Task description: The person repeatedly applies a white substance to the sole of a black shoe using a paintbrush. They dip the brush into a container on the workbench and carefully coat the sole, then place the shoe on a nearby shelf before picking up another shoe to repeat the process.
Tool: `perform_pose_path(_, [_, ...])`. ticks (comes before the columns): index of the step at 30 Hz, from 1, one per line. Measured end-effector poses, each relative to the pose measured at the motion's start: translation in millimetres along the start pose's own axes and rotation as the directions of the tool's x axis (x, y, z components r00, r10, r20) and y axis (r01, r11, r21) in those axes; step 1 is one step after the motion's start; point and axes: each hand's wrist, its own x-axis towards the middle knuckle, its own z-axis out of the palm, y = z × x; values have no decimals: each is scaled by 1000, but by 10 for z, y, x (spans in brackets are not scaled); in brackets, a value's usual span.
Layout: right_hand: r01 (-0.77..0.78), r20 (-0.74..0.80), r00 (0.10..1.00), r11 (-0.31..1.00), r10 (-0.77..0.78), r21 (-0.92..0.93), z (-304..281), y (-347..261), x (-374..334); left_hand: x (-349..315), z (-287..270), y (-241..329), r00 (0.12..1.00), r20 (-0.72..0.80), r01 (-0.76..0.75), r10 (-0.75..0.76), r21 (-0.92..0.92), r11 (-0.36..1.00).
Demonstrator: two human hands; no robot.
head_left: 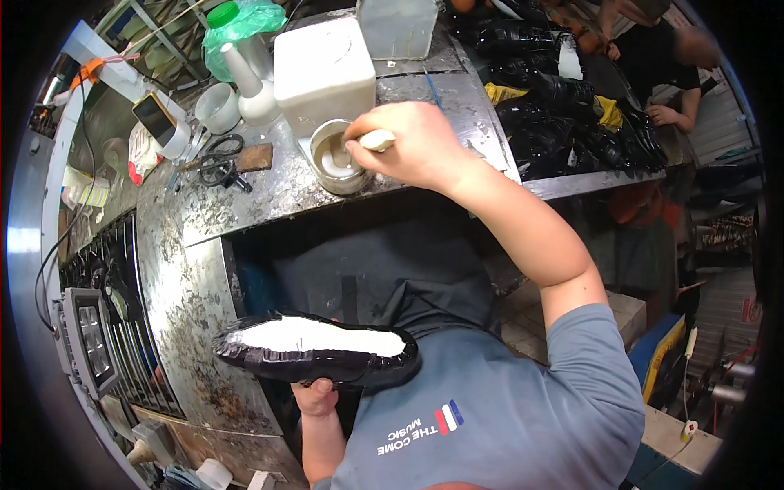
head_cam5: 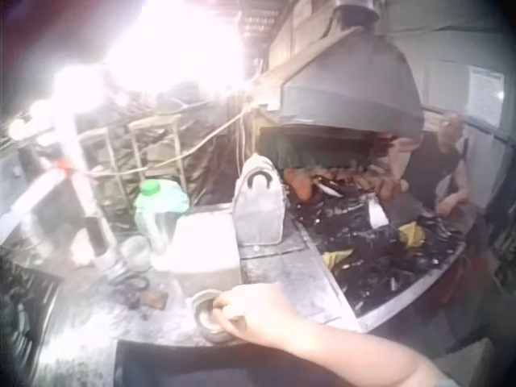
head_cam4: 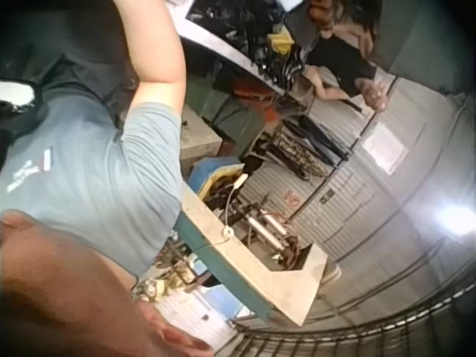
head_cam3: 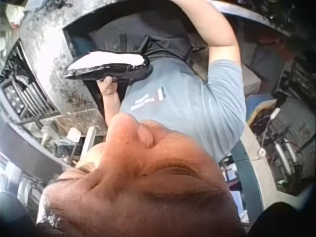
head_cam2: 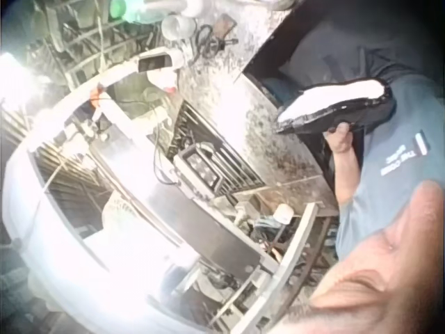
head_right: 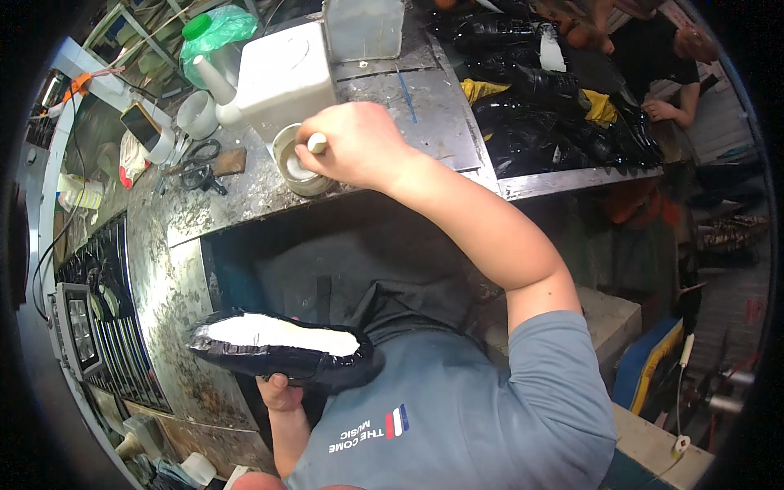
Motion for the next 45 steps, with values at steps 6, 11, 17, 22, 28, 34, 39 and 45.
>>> perform_pose_path(6, [72, -90, 994, 995, -65, 68, -46, 18, -116, 128, 146, 297, 929, 298, -340, 221, 445, 829])
perform_pose_path(11, [59, -162, 986, 986, -33, 157, -86, -55, -180, 175, 439, 670, 934, 356, -356, -18, 934, -29])
perform_pose_path(17, [-21, -44, 998, 968, 33, 250, -33, 110, -394, 417, 527, 825, 666, 654, -620, 359, 753, -220])
perform_pose_path(22, [-86, 25, 996, 786, 89, 612, -326, -126, -537, 468, 745, 1299, 462, 884, -751, 75, 434, -498])
perform_pose_path(28, [-36, 49, 999, 452, -16, 891, -381, -486, -739, 373, 913, 1495, 505, 860, -736, -73, 385, -557])
perform_pose_path(34, [62, -81, 996, 461, 22, 885, -324, -683, -626, 322, 925, 1538, 481, 863, -747, -153, 313, -586])
perform_pose_path(39, [130, -164, 986, 464, 35, 876, -209, -711, -538, 283, 1009, 1560, 527, 836, -733, -153, 356, -579])
perform_pose_path(45, [15, -5, 999, 318, -32, 948, -350, -753, -612, 379, 957, 1575, 516, 850, -730, -106, 372, -573])
